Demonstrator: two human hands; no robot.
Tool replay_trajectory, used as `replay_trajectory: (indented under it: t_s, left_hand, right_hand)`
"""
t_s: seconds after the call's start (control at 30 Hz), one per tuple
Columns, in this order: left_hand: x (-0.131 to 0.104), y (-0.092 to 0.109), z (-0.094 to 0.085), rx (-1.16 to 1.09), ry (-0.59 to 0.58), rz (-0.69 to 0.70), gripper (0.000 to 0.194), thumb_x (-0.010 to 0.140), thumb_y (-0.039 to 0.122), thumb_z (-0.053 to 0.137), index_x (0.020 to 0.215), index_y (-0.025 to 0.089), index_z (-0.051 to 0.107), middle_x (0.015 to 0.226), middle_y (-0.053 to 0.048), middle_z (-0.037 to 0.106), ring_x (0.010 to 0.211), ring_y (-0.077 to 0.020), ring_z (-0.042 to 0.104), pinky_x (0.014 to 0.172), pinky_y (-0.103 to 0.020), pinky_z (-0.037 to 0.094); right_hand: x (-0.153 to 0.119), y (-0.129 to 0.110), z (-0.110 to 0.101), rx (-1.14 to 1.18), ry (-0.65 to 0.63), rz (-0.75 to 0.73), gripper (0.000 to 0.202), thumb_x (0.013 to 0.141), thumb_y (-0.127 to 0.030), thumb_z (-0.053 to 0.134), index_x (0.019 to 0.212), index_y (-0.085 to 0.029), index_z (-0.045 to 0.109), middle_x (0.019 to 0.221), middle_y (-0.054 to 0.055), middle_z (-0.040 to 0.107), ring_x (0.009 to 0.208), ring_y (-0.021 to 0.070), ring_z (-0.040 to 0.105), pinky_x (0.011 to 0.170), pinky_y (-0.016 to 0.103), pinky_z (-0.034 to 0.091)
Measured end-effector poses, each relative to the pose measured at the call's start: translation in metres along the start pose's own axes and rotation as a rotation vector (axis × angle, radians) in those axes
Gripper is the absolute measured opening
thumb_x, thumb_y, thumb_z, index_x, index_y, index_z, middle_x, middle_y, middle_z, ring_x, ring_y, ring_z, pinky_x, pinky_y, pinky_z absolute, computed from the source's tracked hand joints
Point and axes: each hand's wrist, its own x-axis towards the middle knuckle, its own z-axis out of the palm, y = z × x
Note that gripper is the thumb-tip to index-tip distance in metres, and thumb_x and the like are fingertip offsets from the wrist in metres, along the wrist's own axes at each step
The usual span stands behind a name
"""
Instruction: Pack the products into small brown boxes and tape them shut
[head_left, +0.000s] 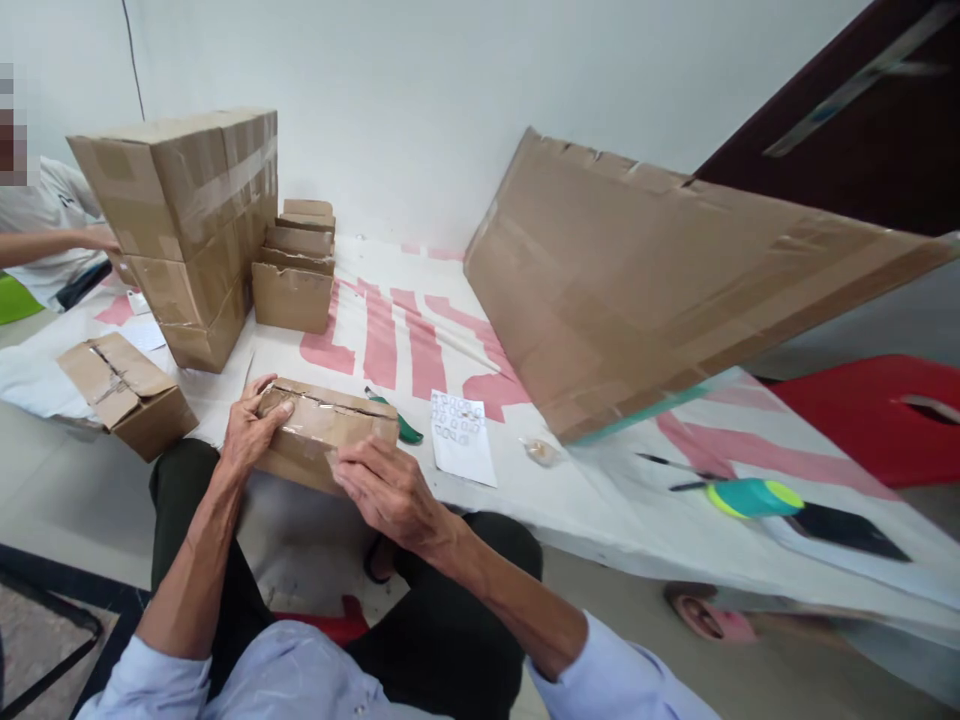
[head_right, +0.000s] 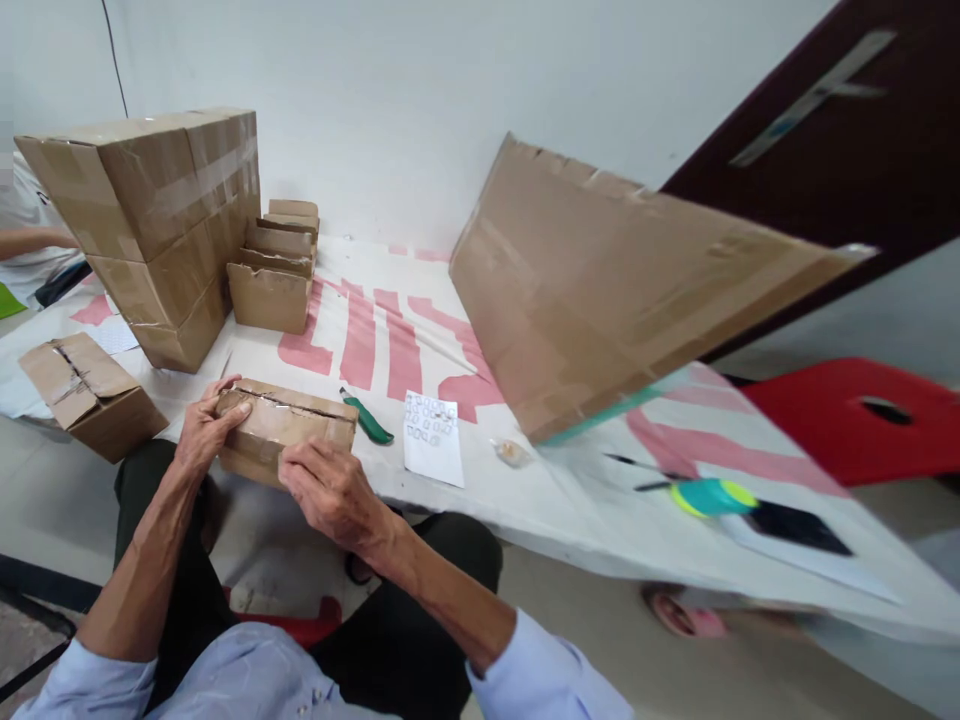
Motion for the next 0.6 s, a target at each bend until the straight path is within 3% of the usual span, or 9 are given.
replay_trajectory:
  t_s: [0.17,0.3,0.37,0.47,0.6]
  left_hand:
    - [-0.003,0.014,0.003,0.031,0.054,0.008,0.05,0.076,0.057,0.079,0.106,0.017,0.081,0.147,-0.015,0.069,0.138,-0.0361,0.063,0.122,-0.045,0.046]
    - [0.009,0.015,0.004,0.163,0.244,0.019,0.057,0.077,0.054,0.08,0.123,0.021,0.078,0.14,-0.01,0.073,0.132,-0.0354,0.067,0.12,-0.047,0.049]
    - [0.016,0.013,0.007,0.198,0.31,0.114,0.057,0.075,0.055,0.079,0.12,0.02,0.08,0.139,-0.009,0.074,0.131,-0.0363,0.068,0.12,-0.048,0.05]
    - [0.018,0.013,0.008,0.258,0.325,0.209,0.062,0.073,0.059,0.076,0.121,0.02,0.081,0.137,-0.01,0.075,0.131,-0.038,0.068,0.121,-0.05,0.05]
    - [0.012,0.015,0.003,0.328,0.333,0.171,0.069,0.073,0.063,0.074,0.13,0.025,0.079,0.139,-0.008,0.075,0.132,-0.0401,0.068,0.122,-0.053,0.049]
  right_hand:
    - [-0.016,-0.006,0.007,-0.086,0.035,-0.062,0.017,0.1,-0.004,0.059,0.1,-0.017,0.07,0.096,0.009,0.075,0.088,0.0197,0.068,0.081,0.033,0.056]
    - [-0.027,-0.008,0.009,-0.05,0.067,-0.029,0.012,0.101,-0.012,0.063,0.097,-0.022,0.069,0.096,0.007,0.076,0.09,0.0179,0.069,0.083,0.031,0.058]
    - [-0.031,-0.001,-0.002,0.016,0.145,0.136,0.009,0.103,-0.017,0.062,0.098,-0.022,0.067,0.098,0.008,0.075,0.092,0.018,0.069,0.086,0.032,0.058]
    - [-0.047,0.026,-0.039,0.131,0.349,0.533,0.016,0.107,-0.028,0.058,0.095,-0.022,0.066,0.098,0.007,0.072,0.092,0.0182,0.068,0.088,0.034,0.057]
    - [-0.1,0.099,-0.102,0.192,0.53,0.975,0.028,0.095,-0.05,0.066,0.088,-0.023,0.065,0.089,0.003,0.069,0.084,0.0189,0.063,0.079,0.032,0.054]
